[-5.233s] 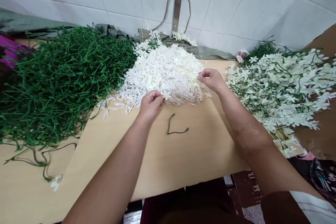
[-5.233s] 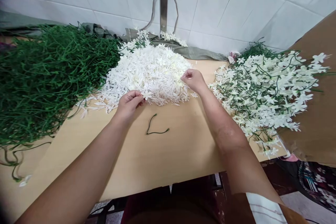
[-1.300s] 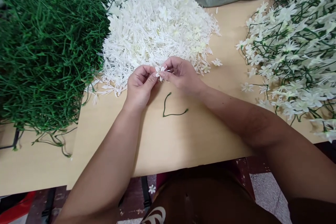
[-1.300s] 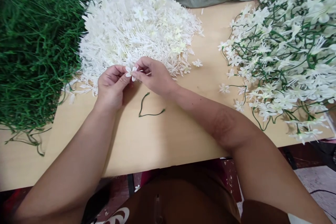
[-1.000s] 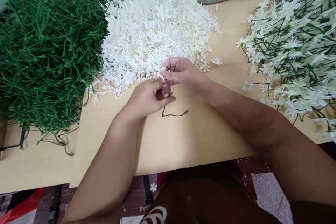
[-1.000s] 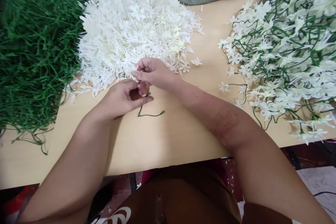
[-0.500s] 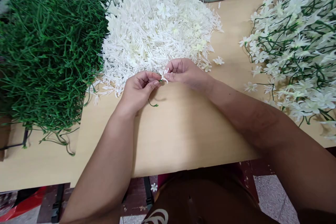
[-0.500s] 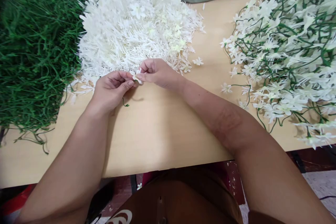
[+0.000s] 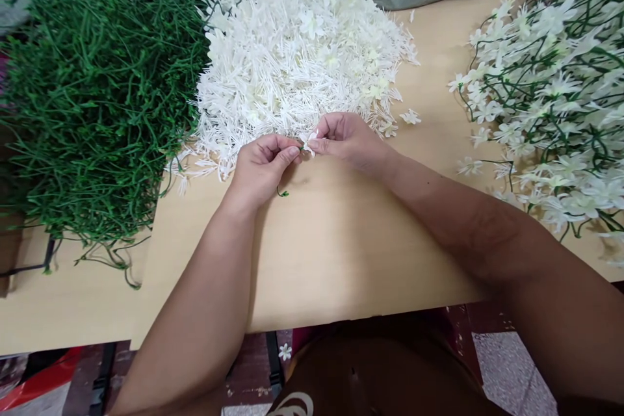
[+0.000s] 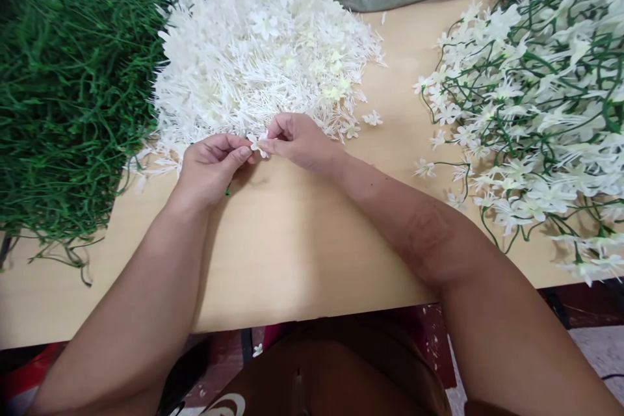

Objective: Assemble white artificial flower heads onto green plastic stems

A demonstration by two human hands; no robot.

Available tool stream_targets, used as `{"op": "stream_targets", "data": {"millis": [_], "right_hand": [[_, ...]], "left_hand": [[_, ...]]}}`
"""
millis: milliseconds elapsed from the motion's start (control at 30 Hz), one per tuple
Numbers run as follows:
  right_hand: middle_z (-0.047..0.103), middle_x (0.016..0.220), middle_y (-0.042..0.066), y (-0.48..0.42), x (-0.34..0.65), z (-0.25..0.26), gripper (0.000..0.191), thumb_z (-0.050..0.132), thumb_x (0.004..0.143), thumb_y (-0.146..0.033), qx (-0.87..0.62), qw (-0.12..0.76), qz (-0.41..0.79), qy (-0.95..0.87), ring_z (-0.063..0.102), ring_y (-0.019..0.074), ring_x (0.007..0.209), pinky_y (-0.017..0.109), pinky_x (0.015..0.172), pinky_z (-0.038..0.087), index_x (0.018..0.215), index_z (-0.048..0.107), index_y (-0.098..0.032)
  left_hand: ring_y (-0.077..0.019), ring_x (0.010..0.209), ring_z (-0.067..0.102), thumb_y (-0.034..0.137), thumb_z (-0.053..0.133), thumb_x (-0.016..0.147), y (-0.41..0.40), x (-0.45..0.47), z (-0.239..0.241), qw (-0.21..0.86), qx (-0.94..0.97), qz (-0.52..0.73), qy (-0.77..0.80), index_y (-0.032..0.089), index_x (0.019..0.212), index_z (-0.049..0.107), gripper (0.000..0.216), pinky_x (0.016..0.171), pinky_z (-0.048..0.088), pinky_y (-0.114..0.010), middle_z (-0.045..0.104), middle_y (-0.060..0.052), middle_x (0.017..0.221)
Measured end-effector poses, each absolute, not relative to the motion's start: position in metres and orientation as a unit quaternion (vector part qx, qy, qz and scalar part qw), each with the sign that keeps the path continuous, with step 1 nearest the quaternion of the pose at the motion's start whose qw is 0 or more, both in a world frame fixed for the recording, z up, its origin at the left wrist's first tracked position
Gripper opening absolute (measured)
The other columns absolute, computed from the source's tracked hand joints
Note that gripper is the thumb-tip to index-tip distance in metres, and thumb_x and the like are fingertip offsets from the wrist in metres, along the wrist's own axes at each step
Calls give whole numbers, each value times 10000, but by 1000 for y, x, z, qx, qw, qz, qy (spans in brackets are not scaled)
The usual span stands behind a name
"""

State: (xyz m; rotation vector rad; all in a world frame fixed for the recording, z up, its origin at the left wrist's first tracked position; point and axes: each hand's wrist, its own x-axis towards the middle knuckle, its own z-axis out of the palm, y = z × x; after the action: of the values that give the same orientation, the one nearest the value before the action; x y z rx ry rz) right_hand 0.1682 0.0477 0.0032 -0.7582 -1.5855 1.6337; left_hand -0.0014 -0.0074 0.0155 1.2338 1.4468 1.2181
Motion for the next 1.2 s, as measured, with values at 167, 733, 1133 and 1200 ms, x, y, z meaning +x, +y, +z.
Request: {"op": "stream_targets", "data": {"millis": [167,733,1133,1200], "right_hand": [[496,608,-48,48,168,3,392,867,693,-405,-298,363,625,-623,454,79,601,227,559,348,707,551,-173],[539,693,-17,34,162,2,231,660,809,-172,-306,376,435,-759,494,100,663,247,621,402,708,454,-197],[441,596,-60,29,158,12,337,783,763,-225,-353,344,477,-728,393,81,593,250,585,318,646,470,-185],[426,573,-67,31,158,12,357,812,747,-290,-354,344,507,-707,369,76,567,248,558,300,647,486,-184]], "left_hand": [[-80,471,482,197,759,712,-7,-2,15,434,501,483,572,156,625,656,141,444,341,-205,645,-9,577],[-94,514,484,24,650,725,-5,-1,16,429,507,457,592,168,600,555,213,531,390,-223,582,20,549],[-88,502,470,85,655,677,-5,2,16,419,526,454,584,179,570,546,179,514,386,-201,564,35,514],[-90,500,472,98,681,686,-5,1,16,427,522,466,573,177,574,565,180,510,381,-205,568,30,516]]}}
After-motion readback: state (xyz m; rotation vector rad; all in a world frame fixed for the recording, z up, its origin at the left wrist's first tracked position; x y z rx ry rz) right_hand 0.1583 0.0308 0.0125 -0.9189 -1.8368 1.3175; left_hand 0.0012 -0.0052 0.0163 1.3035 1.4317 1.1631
